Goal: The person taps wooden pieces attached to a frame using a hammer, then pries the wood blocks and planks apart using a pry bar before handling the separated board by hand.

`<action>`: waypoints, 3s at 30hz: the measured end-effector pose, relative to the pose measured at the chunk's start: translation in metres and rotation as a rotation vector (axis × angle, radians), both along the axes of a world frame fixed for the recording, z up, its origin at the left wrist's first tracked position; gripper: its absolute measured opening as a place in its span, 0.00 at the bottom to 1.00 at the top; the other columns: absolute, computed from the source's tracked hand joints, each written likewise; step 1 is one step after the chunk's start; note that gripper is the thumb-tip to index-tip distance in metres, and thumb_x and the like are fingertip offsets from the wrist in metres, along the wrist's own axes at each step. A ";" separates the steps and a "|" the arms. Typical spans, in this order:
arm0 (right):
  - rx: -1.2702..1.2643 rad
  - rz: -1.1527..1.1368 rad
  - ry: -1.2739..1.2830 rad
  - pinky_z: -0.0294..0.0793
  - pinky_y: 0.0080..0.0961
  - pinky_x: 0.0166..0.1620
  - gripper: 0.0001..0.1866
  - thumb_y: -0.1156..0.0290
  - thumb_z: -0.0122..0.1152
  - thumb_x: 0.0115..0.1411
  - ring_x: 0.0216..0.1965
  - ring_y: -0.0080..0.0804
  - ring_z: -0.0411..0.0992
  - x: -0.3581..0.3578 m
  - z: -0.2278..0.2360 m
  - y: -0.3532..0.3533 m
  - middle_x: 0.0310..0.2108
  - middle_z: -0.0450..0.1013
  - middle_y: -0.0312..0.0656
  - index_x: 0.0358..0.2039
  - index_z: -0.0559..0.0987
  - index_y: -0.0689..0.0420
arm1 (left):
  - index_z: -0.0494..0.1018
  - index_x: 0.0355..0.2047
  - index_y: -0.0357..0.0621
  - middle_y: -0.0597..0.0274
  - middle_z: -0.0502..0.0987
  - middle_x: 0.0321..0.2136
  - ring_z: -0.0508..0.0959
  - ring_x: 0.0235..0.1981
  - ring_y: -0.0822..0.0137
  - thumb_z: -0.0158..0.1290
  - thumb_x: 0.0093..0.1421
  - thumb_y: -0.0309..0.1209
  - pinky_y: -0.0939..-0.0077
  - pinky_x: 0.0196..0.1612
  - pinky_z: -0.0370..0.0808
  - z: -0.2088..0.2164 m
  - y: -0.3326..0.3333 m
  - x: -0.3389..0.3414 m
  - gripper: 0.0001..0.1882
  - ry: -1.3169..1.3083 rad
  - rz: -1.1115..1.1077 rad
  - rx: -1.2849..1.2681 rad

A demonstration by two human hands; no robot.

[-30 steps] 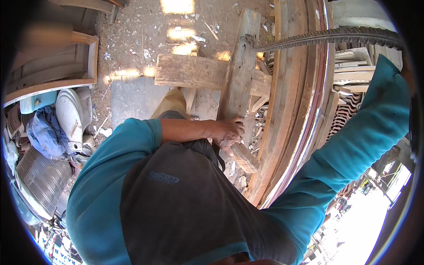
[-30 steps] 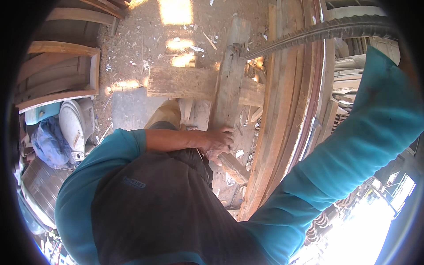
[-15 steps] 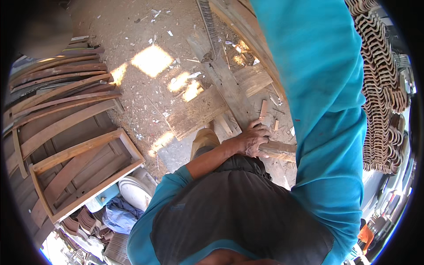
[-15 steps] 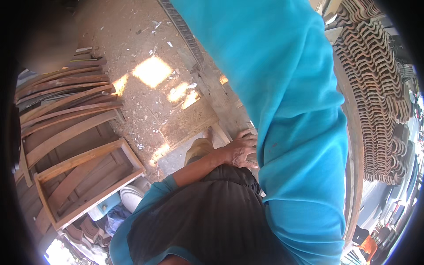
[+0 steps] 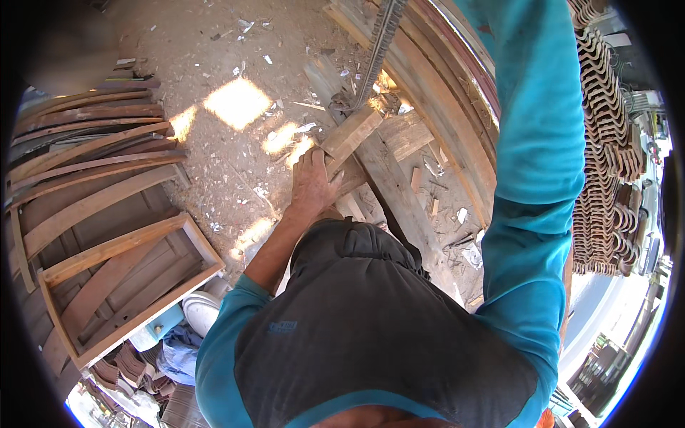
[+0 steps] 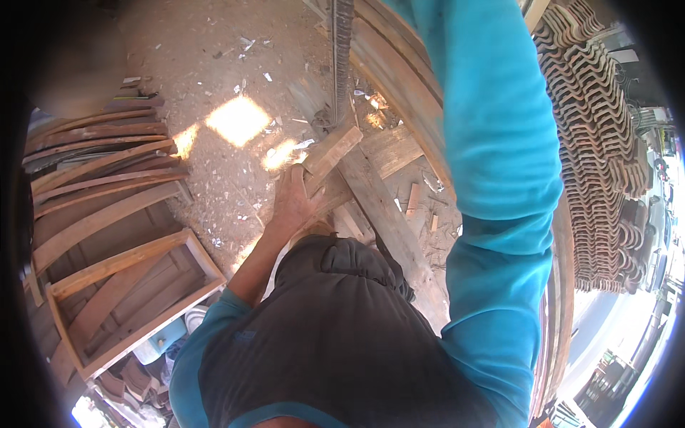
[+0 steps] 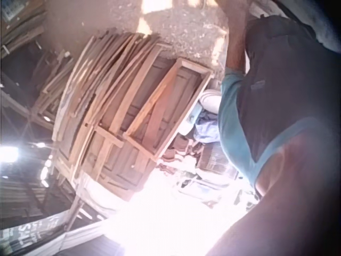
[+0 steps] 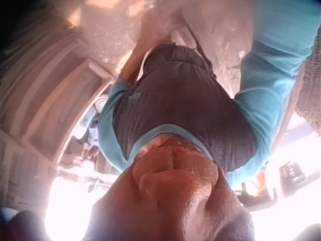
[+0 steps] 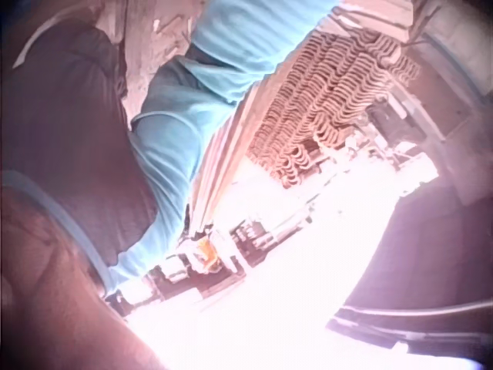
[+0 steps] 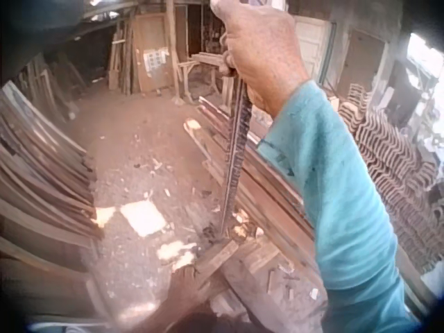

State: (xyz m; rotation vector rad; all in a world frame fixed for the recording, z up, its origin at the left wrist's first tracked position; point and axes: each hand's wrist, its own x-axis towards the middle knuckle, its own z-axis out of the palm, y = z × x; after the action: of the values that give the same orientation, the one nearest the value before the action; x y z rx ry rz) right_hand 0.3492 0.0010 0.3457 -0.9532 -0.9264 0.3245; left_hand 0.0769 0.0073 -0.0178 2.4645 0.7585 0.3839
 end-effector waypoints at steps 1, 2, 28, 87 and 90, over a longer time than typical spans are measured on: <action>0.001 0.006 0.002 0.66 0.25 0.31 0.18 0.61 0.47 0.70 0.16 0.19 0.52 0.000 0.000 -0.005 0.16 0.50 0.28 0.23 0.63 0.50 | 0.65 0.54 0.36 0.40 0.71 0.46 0.71 0.50 0.41 0.65 0.53 0.37 0.49 0.52 0.68 -0.001 0.003 -0.001 0.33 0.008 0.018 -0.005; 0.001 0.006 0.005 0.66 0.25 0.31 0.17 0.61 0.48 0.70 0.16 0.19 0.52 -0.001 0.001 -0.010 0.16 0.50 0.28 0.23 0.63 0.50 | 0.63 0.56 0.35 0.38 0.69 0.48 0.70 0.53 0.41 0.64 0.53 0.35 0.48 0.54 0.66 0.000 0.005 -0.001 0.34 0.016 0.034 -0.009; 0.089 -0.484 -0.272 0.63 0.19 0.27 0.24 0.52 0.50 0.72 0.14 0.14 0.51 -0.081 -0.031 -0.169 0.14 0.53 0.27 0.18 0.63 0.45 | 0.69 0.57 0.42 0.53 0.81 0.41 0.80 0.34 0.66 0.43 0.71 0.51 0.72 0.39 0.76 -0.038 0.028 -0.001 0.27 -0.284 0.127 -1.745; 0.230 -0.087 -0.164 0.62 0.18 0.24 0.20 0.60 0.52 0.71 0.15 0.16 0.56 -0.123 -0.044 -0.186 0.15 0.59 0.28 0.20 0.63 0.47 | 0.71 0.50 0.38 0.55 0.81 0.34 0.83 0.27 0.66 0.46 0.70 0.54 0.75 0.25 0.78 -0.041 0.041 0.014 0.29 -0.334 0.088 -1.539; 0.191 -0.193 -0.194 0.61 0.19 0.24 0.18 0.61 0.55 0.66 0.18 0.21 0.60 -0.106 -0.034 -0.195 0.18 0.61 0.31 0.21 0.64 0.51 | 0.70 0.50 0.35 0.54 0.80 0.35 0.83 0.26 0.65 0.47 0.70 0.52 0.74 0.26 0.79 -0.033 0.037 0.014 0.27 -0.274 0.113 -1.549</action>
State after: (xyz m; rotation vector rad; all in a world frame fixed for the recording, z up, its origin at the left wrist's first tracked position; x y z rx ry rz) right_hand 0.2431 -0.1935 0.3113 -0.8994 -1.0132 -0.0209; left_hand 0.0909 0.0444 -0.0513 0.8995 0.6545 0.0641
